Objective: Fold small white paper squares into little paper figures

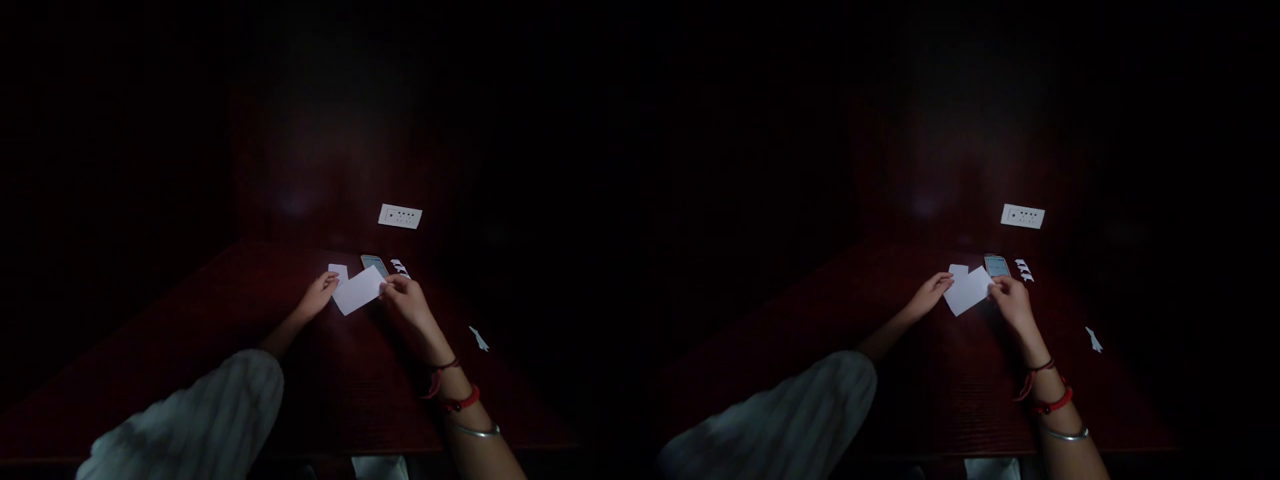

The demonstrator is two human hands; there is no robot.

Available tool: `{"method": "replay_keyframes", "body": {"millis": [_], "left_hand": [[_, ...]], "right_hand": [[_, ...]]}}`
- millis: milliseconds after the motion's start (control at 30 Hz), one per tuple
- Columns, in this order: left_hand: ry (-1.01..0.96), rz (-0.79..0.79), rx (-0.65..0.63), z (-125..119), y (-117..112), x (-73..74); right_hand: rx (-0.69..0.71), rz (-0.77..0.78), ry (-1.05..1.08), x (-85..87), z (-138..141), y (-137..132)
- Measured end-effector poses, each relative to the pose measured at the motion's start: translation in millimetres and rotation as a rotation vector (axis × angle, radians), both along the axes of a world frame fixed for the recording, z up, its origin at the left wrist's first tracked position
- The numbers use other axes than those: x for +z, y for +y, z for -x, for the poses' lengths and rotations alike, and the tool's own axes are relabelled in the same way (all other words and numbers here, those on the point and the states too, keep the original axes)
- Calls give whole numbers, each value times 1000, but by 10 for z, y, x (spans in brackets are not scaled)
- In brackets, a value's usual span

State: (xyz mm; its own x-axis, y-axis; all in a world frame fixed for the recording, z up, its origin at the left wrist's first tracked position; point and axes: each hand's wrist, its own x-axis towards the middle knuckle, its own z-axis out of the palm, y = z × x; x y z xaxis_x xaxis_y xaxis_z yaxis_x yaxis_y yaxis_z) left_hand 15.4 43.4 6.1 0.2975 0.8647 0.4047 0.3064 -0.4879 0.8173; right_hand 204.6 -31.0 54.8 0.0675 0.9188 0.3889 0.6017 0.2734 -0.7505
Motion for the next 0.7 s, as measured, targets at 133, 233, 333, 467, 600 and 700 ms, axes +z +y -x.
{"method": "replay_keyframes", "body": {"millis": [133,233,333,467,600,700], "left_hand": [[-120,177,-342,-78,-111,37],[-60,187,-476,-59,-113,-15],[31,141,-386,-11,-38,-93],[83,64,-181,57,56,-158],[175,11,-137,92,29,-138],[278,-42,-161,84,-42,-86]], "right_hand": [[-132,-78,-92,-60,-25,-44],[-169,-1,-162,-131,-47,50],[-160,163,-258,-214,-118,124],[-78,342,-396,-316,-233,150],[-8,116,-422,-330,-206,129],[83,-39,-484,-293,-74,85]]}}
